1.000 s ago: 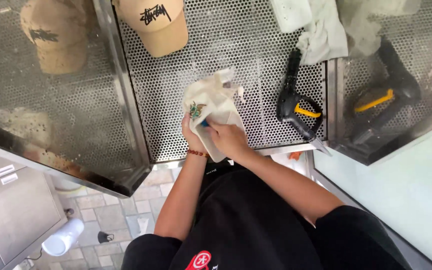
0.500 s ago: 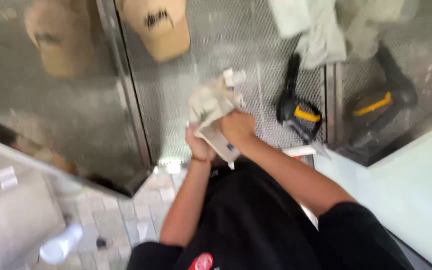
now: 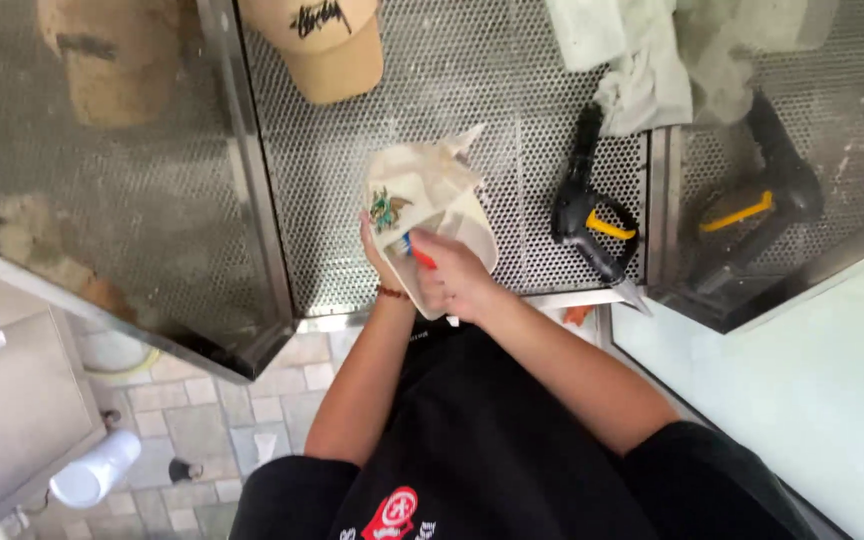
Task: Scrubbing a white baseball cap with a brush inside a cleaning booth.
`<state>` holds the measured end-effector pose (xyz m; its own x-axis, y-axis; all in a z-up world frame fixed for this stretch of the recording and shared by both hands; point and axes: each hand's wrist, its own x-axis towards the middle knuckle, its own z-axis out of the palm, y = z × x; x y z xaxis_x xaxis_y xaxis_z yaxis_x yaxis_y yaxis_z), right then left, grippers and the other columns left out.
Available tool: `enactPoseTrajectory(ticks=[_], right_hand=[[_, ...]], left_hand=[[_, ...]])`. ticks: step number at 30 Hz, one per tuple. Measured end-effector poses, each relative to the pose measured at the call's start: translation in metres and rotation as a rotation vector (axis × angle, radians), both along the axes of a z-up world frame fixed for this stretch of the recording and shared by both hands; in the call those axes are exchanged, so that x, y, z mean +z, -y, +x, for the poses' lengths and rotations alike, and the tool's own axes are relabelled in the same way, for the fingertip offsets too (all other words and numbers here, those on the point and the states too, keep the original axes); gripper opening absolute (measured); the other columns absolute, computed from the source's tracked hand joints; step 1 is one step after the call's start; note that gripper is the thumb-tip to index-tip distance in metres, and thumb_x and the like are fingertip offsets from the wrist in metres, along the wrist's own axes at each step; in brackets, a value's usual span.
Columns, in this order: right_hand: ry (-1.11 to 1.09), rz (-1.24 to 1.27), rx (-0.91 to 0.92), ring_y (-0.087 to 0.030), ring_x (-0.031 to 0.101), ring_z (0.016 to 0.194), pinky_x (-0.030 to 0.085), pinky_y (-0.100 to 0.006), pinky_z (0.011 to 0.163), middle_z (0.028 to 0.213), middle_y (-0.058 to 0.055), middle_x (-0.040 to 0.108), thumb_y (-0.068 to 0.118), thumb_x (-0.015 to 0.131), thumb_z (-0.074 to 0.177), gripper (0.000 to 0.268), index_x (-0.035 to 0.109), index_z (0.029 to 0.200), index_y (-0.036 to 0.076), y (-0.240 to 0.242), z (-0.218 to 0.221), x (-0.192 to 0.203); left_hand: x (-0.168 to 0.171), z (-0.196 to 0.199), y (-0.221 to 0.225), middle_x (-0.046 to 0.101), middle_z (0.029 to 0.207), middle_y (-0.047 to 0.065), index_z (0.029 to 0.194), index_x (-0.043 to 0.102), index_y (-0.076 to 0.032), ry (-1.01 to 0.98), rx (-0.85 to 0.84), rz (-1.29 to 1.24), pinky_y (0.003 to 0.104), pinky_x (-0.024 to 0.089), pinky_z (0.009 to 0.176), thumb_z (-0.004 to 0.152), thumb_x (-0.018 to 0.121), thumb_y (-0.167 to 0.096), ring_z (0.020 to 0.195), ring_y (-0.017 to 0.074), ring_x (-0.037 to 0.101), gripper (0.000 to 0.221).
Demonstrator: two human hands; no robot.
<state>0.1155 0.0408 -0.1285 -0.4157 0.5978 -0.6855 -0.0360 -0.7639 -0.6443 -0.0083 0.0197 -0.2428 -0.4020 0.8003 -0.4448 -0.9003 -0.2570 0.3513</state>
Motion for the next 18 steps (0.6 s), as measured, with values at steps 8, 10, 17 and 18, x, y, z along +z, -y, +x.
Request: enactPoseTrajectory(ticks=[8,10,17,18], right_hand=[[1.016,1.151,0.709,-0.031,0.070,0.055,0.053,-0.045,0.046,0.068,-0.014,0.071,0.030,0.067,0.092,0.023,0.074,0.098,0.010,-0.032,0.009,0.047],[1.097,1.158,0.775,-0.032,0.072,0.059,0.054,-0.048,0.047,0.074,-0.015,0.073,0.028,0.066,0.094,0.021,0.074,0.091,0.008,-0.028,0.006,0.026],[0.299,0.569,0.274,-0.023,0.065,0.073,0.050,-0.042,0.064,0.088,-0.013,0.067,0.025,0.064,0.105,0.026,0.071,0.120,0.005,0.010,-0.010,0.054],[0.153,0.285,0.127,-0.019,0.057,0.071,0.043,-0.040,0.061,0.087,-0.009,0.059,0.026,0.064,0.106,0.032,0.070,0.131,0.006,0.008,-0.015,0.077]], left_hand=[[0.109,0.011,-0.002,0.068,0.120,0.016,0.128,0.060,0.001,0.071,-0.219,-0.042,0.042,0.053,0.097,0.091,0.044,-0.033,0.109,0.0290,0.066,0.053],[0.103,0.014,-0.002,0.068,0.122,0.014,0.130,0.060,-0.002,0.099,-0.227,-0.055,0.042,0.052,0.099,0.086,0.046,-0.031,0.110,0.0281,0.066,0.054],[0.042,-0.005,0.012,0.067,0.115,0.015,0.124,0.063,-0.001,-0.003,-0.040,-0.056,0.044,0.053,0.096,0.107,0.047,-0.042,0.105,0.0280,0.065,0.047],[0.043,-0.006,0.016,0.067,0.115,0.014,0.125,0.063,-0.001,-0.021,-0.048,-0.021,0.043,0.053,0.096,0.110,0.046,-0.044,0.104,0.0274,0.065,0.048]])
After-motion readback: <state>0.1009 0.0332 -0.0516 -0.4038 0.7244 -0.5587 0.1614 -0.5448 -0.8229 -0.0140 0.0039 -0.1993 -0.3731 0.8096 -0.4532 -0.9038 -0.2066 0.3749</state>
